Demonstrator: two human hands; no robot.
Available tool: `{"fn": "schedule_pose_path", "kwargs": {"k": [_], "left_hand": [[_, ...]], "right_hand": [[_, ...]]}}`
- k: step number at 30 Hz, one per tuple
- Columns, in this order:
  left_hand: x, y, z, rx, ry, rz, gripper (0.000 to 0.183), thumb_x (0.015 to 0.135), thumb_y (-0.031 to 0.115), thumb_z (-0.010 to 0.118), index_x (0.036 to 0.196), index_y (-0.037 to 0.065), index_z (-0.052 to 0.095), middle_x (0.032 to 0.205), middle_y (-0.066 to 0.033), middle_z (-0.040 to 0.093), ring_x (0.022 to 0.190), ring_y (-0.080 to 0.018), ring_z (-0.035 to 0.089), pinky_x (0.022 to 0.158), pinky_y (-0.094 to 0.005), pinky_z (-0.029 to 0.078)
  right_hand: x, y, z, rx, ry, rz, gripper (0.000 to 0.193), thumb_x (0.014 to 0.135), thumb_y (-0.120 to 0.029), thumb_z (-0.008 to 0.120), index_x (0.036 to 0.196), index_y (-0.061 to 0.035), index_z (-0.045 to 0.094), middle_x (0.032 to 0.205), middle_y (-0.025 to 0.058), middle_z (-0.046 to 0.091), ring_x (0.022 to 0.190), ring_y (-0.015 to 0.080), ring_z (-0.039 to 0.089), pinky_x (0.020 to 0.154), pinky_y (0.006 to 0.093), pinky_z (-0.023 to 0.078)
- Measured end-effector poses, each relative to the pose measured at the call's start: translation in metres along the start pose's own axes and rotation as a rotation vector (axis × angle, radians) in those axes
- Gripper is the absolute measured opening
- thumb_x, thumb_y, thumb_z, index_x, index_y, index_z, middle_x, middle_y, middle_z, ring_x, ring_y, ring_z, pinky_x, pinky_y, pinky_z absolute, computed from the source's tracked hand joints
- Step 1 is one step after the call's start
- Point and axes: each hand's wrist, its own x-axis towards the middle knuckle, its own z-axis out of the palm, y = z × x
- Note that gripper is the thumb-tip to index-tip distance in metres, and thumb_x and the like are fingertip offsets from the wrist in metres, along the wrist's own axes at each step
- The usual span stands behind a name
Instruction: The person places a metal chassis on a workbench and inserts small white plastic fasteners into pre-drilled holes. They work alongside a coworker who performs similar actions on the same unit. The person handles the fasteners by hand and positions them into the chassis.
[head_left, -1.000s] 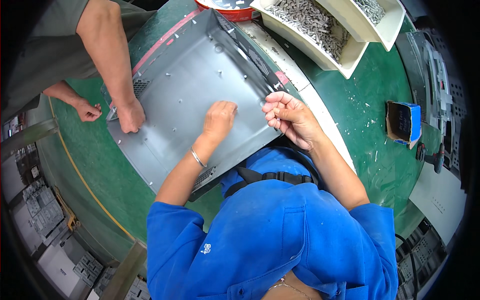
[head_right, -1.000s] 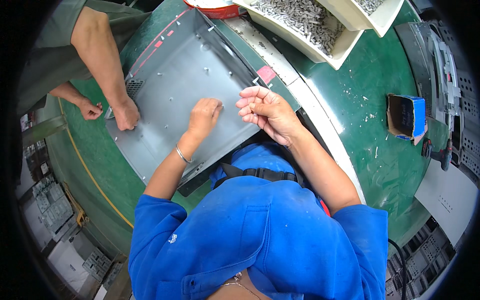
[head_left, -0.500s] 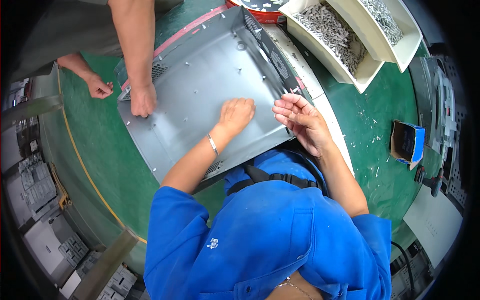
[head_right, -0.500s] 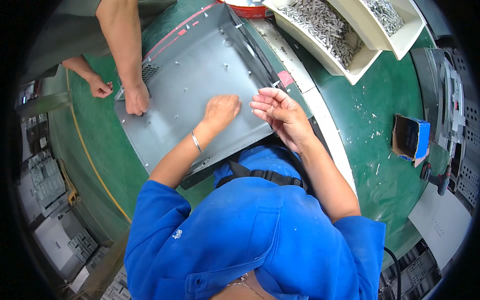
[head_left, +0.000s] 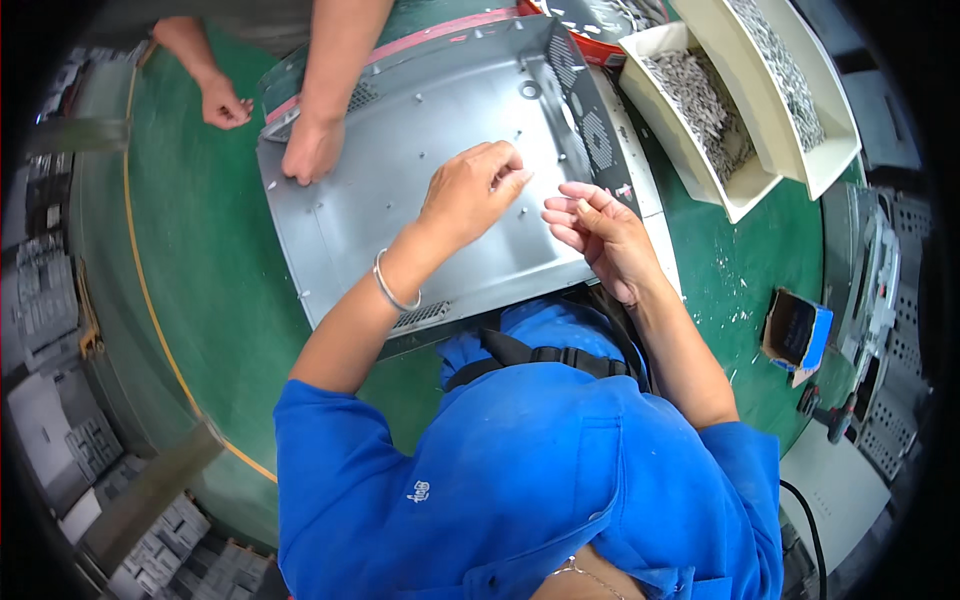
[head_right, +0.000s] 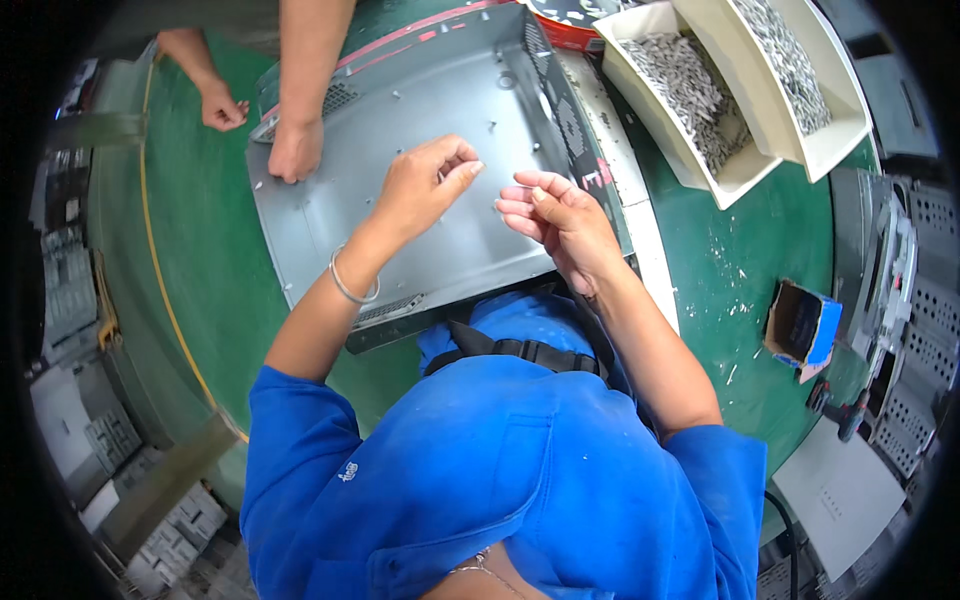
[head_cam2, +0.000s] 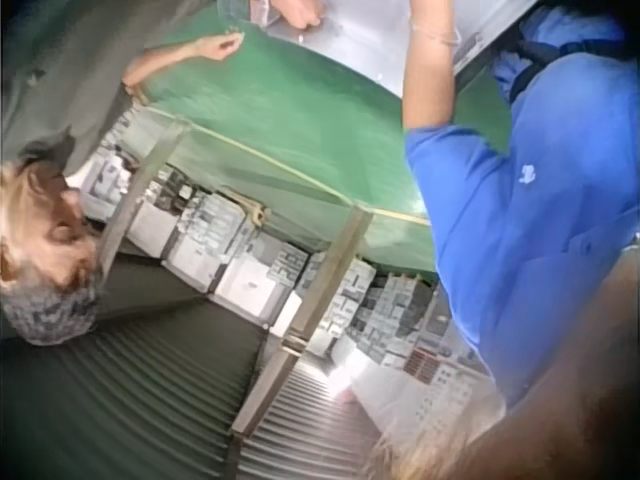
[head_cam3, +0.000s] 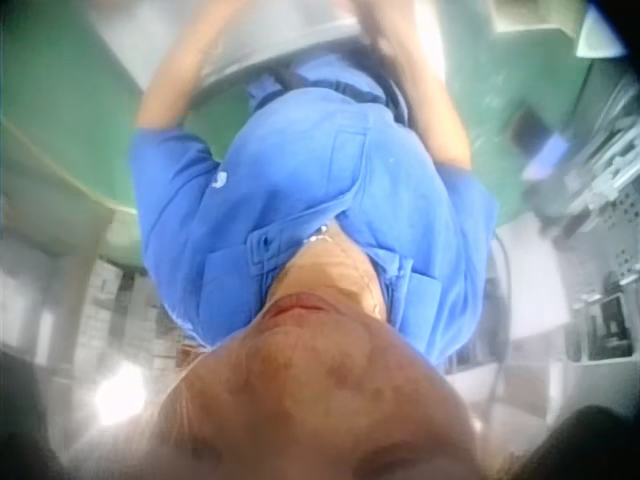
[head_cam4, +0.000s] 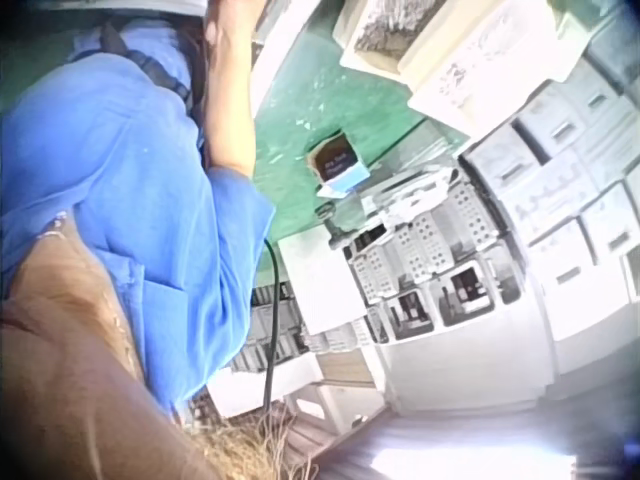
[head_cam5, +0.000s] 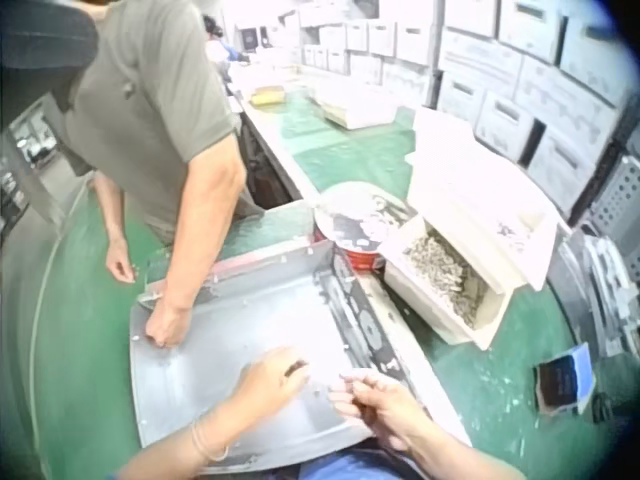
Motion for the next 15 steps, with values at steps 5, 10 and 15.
{"fn": "schedule_pose_path", "kwargs": {"k": [5,10,15], "left_hand": [[-0.046,0.004,-0.009,0.098,0.151,0.231,0.018,0.065,0.008,0.06,0.083,0.005,0.058,0.089,-0.0081,0.052,0.083,-0.0256,0.049,0.072,-0.0336,0.041],[-0.084,-0.018,-0.022,0.064,0.292,0.11,0.012,0.067,0.004,0.058,0.079,0.002,0.059,0.088,-0.0092,0.053,0.08,-0.025,0.051,0.07,-0.0327,0.042],[-0.115,-0.032,-0.038,-0.133,0.4,-0.099,0.012,0.071,0.004,0.057,0.082,0.003,0.061,0.09,-0.0095,0.054,0.078,-0.0203,0.053,0.068,-0.0288,0.043]], "right_hand": [[0.02,0.009,0.042,0.097,-0.182,0.143,0.035,0.08,0.005,0.034,0.116,0.0053,0.033,0.103,0.0167,0.05,0.09,0.0192,0.055,0.075,0.0246,0.049],[0.037,0.037,0.066,0.031,-0.307,0.315,0.036,0.081,0.003,0.037,0.117,0.0048,0.032,0.097,0.0151,0.052,0.086,0.0183,0.056,0.075,0.0259,0.049],[0.047,0.053,0.097,-0.064,-0.331,0.377,0.028,0.085,-0.004,0.04,0.111,0.0055,0.039,0.091,0.0133,0.056,0.079,0.0177,0.058,0.073,0.0257,0.05]]}}
